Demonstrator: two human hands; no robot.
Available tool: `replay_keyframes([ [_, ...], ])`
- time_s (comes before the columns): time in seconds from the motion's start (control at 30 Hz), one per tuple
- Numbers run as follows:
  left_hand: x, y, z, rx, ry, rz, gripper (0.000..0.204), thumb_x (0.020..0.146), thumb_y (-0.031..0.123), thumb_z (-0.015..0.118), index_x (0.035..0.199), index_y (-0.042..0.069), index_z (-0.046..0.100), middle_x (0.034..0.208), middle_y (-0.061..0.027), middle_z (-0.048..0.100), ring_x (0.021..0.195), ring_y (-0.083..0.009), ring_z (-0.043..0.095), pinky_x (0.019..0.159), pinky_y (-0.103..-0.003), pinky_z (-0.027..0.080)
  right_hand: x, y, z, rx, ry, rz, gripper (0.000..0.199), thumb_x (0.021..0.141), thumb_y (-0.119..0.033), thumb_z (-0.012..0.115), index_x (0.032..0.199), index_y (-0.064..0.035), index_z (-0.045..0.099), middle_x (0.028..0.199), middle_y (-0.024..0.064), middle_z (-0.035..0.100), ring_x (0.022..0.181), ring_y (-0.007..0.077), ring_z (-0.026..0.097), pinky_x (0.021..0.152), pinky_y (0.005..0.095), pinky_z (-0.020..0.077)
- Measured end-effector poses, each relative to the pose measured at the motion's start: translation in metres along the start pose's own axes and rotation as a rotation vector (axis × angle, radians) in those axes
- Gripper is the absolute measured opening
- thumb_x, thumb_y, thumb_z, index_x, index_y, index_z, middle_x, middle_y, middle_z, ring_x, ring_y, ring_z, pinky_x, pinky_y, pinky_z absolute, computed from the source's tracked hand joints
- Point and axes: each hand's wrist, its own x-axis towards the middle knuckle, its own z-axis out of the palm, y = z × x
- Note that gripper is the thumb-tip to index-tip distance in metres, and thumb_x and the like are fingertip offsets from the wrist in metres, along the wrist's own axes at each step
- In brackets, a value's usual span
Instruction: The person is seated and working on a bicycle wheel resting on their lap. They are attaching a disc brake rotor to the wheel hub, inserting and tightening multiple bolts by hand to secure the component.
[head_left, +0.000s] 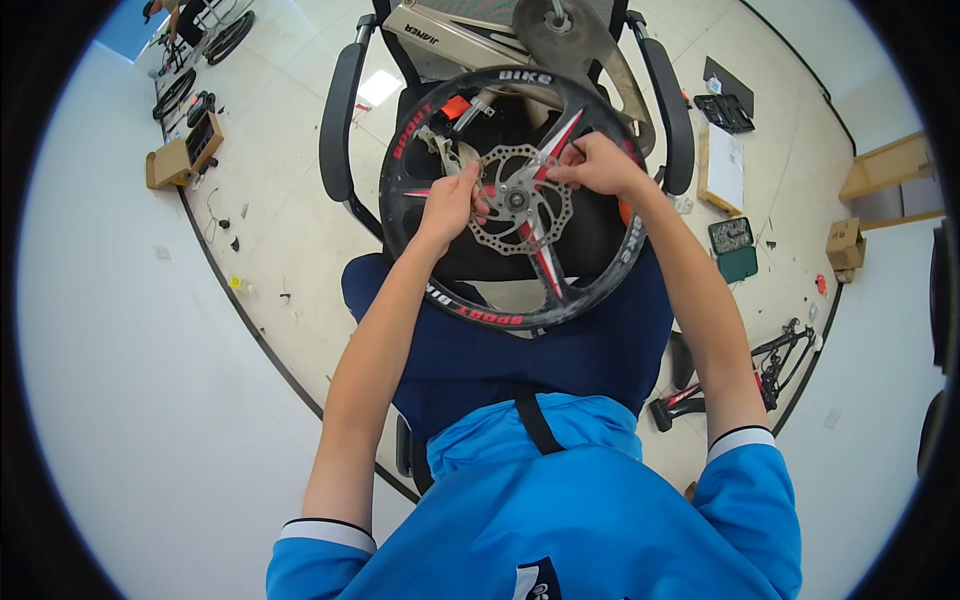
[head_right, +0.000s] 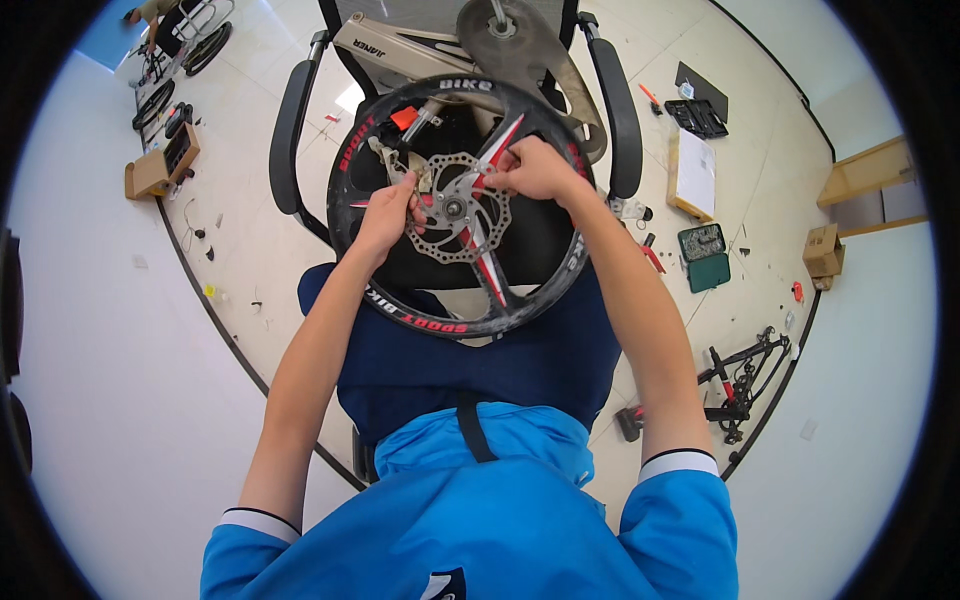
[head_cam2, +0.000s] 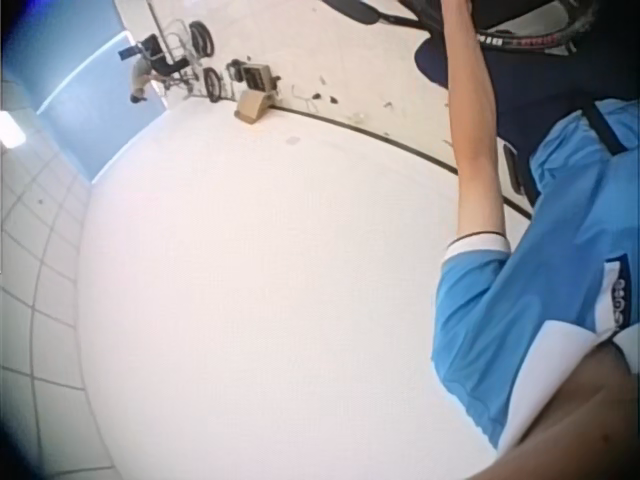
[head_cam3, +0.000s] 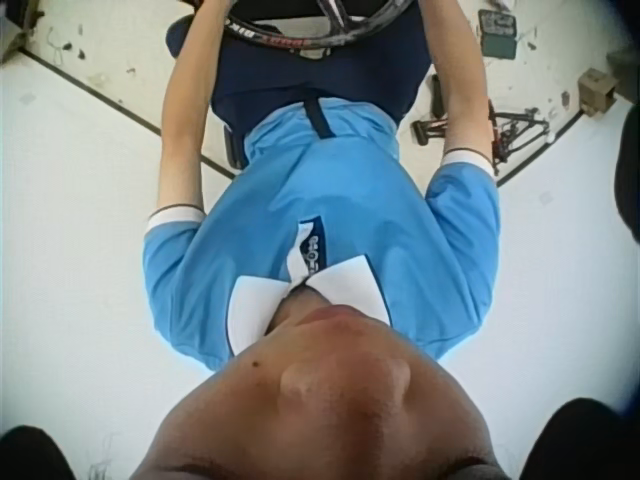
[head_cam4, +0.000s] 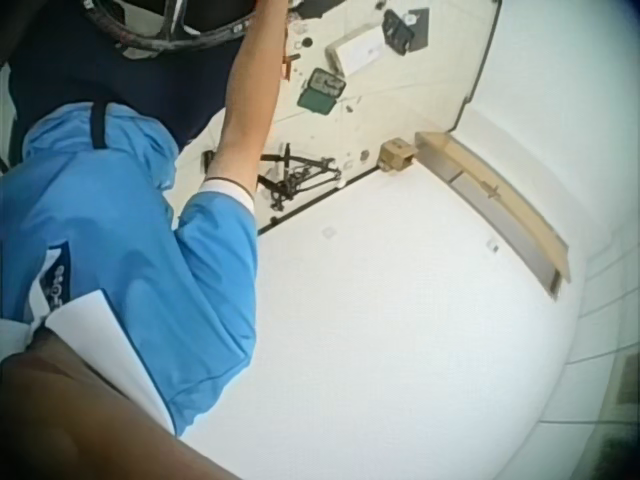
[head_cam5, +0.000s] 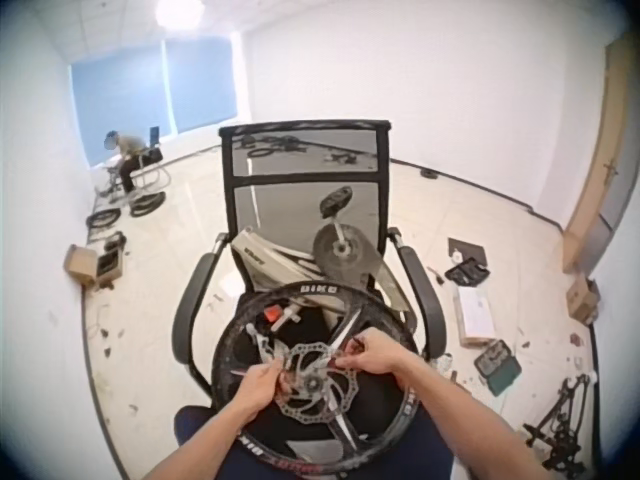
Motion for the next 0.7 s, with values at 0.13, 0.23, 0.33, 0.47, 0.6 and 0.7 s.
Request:
replay_keyframes([
  [0.13,0.005,-0.025,-0.001,0.084,0.062,-0.007,0.053,0.102,0.049,0.052,0.074,0.003,0.057,0.062,-0.0050,0.060,0.055,-0.0129,0.058,0.053,-0.028,0.049,-0.002,0.032,0.032,0.024,-0.003,0.033,0.024,0.079,-0.018,0.084,0.075,-0.0005,0.068,0.068,0.0058,0.068,0.062,0.0120,0.065,0.061,0.0283,0.0514],
  [0.23,0.002,-0.031,0.000,0.090,0.073,-0.011,0.052,0.102,0.048,0.053,0.076,0.003,0.058,0.062,-0.0035,0.058,0.054,-0.0113,0.057,0.053,-0.027,0.049,-0.009,0.039,0.039,0.023,0.018,0.061,0.027,0.081,-0.020,0.083,0.075,0.0003,0.066,0.067,0.0055,0.067,0.062,0.0118,0.065,0.060,0.0276,0.0494],
  [0.33,0.006,-0.026,0.004,0.130,0.081,0.008,0.055,0.100,0.049,0.055,0.072,0.001,0.059,0.061,-0.0051,0.059,0.054,-0.0115,0.057,0.053,-0.029,0.047,-0.013,0.035,0.038,-0.064,0.061,0.065,0.026,0.082,-0.020,0.082,0.075,0.0001,0.067,0.067,0.0054,0.067,0.061,0.0114,0.064,0.060,0.0274,0.0492],
  [0.47,0.014,0.005,0.005,0.370,0.152,0.077,0.061,0.096,0.052,0.058,0.068,-0.002,0.062,0.061,-0.0097,0.060,0.056,-0.0170,0.059,0.056,-0.035,0.045,-0.033,0.015,0.037,0.121,0.075,0.115,0.028,0.083,-0.019,0.082,0.072,-0.0012,0.064,0.064,0.0038,0.065,0.062,0.0109,0.065,0.060,0.0270,0.0491],
  [0.6,0.033,0.006,0.010,0.561,0.089,0.219,0.058,0.095,0.052,0.060,0.076,-0.002,0.067,0.064,-0.0133,0.062,0.063,-0.0256,0.063,0.062,-0.038,0.047,-0.034,0.042,0.045,0.152,0.028,0.105,0.037,0.084,-0.020,0.082,0.065,-0.0053,0.053,0.063,0.0004,0.059,0.060,0.0101,0.062,0.058,0.0264,0.0481],
  [0.7,0.035,0.003,0.013,0.605,0.081,0.266,0.058,0.094,0.053,0.061,0.077,-0.002,0.068,0.065,-0.0153,0.064,0.064,-0.0297,0.063,0.063,-0.040,0.048,-0.041,0.052,0.056,0.296,0.029,0.112,0.033,0.086,-0.023,0.080,0.070,-0.0037,0.059,0.065,0.0003,0.058,0.061,0.0090,0.057,0.060,0.0258,0.0457],
])
